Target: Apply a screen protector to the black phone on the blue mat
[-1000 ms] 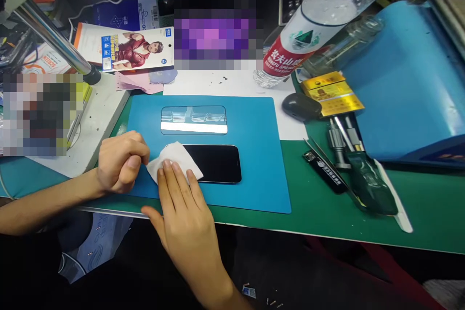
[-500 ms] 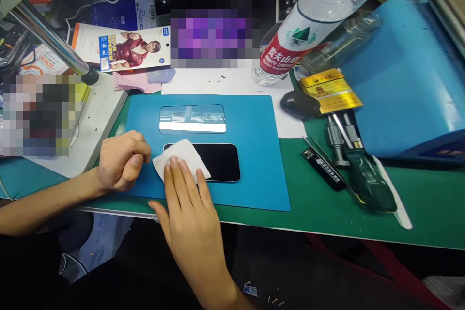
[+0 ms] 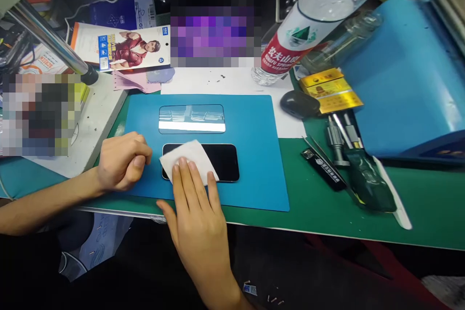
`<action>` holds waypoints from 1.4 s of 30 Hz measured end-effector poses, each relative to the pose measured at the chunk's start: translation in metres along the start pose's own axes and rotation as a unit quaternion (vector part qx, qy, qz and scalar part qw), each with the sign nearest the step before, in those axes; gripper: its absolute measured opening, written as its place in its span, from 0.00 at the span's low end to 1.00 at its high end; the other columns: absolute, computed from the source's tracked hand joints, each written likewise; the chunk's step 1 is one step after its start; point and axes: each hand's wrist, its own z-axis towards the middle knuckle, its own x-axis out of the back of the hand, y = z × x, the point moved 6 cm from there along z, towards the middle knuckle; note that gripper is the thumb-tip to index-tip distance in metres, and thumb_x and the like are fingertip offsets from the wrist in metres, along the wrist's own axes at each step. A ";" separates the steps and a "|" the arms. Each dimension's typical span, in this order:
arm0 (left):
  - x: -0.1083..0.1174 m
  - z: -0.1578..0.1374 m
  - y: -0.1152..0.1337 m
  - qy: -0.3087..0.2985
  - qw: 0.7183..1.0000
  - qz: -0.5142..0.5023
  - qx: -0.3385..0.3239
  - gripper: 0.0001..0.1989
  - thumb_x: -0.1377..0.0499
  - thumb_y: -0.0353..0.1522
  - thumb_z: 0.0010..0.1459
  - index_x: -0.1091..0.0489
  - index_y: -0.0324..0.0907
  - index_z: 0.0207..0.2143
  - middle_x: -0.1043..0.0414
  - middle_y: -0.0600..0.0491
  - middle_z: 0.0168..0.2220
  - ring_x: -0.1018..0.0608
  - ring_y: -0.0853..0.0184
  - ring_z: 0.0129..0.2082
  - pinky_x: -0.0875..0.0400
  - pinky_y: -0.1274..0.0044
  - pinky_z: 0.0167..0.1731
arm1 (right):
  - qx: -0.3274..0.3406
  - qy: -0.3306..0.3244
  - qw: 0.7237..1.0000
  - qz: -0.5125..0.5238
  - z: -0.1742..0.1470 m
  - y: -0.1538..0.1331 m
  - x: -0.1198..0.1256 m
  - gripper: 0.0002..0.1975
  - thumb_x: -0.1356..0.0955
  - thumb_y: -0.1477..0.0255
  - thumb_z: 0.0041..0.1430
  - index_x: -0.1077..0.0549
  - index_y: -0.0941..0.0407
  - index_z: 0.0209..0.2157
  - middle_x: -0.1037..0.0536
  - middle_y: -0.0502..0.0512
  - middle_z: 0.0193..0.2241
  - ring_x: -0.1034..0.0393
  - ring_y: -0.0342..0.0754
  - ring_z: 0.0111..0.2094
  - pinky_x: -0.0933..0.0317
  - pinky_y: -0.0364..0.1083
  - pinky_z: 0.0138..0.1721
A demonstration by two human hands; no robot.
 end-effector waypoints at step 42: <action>-0.006 0.000 0.007 -0.037 0.997 0.034 -0.063 0.09 0.47 0.25 0.65 0.37 0.46 0.32 0.30 0.60 0.22 0.33 0.70 0.19 0.42 0.73 0.21 | -0.012 0.012 1.000 0.011 0.017 0.048 0.004 0.36 0.33 0.64 0.76 0.48 0.58 0.77 0.31 0.65 0.70 0.37 0.59 0.73 0.53 0.68 0.77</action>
